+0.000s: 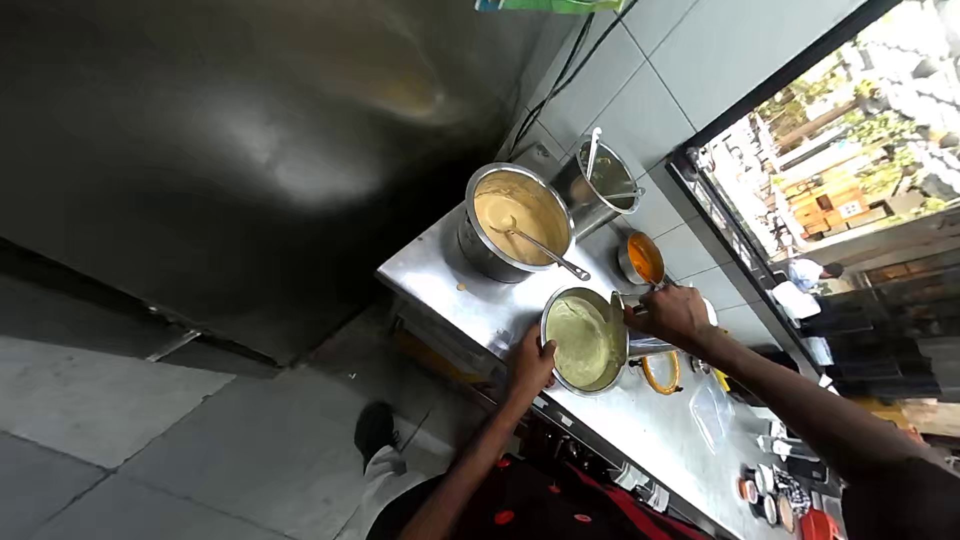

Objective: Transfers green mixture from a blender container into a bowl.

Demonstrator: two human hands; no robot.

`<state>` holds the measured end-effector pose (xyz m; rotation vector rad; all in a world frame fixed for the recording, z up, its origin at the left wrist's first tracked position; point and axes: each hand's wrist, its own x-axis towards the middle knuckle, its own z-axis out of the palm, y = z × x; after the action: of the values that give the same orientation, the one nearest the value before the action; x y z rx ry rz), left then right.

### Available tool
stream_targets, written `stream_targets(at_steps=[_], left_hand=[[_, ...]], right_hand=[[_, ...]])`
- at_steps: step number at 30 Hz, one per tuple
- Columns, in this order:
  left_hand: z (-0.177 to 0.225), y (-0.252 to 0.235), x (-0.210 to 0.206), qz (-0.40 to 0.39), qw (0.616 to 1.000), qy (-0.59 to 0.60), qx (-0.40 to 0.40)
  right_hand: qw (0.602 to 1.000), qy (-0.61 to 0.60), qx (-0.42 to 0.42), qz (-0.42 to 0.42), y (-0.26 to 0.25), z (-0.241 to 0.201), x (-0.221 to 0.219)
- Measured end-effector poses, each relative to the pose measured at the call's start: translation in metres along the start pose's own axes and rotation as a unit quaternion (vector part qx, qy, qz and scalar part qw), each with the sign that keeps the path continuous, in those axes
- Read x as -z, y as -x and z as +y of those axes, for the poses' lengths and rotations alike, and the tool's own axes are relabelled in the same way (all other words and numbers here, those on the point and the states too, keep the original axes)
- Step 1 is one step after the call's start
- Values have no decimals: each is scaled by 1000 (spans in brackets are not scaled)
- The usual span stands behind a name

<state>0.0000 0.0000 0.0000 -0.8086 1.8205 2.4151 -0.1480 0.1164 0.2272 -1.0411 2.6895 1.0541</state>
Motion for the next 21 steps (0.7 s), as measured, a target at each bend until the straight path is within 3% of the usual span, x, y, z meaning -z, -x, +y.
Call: stream_targets(at_steps=[5, 9, 12, 16, 19, 21], left_hand=[[0, 4, -4, 1, 1000, -6, -4], [6, -3, 1, 6, 1000, -12, 3], [3, 2, -3, -3, 1000, -24, -8], [6, -6, 2, 3, 1000, -31, 5], [5, -5, -2, -11, 999, -32, -3], [7, -7, -3, -6, 999, -32, -2]], right_hand=[[1000, 7, 7, -20, -6, 1, -13], [999, 12, 28, 13, -1, -8, -2], [999, 21, 16, -37, 0, -5, -14], [999, 10, 33, 22, 5, 0, -5], [999, 14, 12, -40, 3, 3, -18], [1000, 26, 10, -15, 0, 1, -10]])
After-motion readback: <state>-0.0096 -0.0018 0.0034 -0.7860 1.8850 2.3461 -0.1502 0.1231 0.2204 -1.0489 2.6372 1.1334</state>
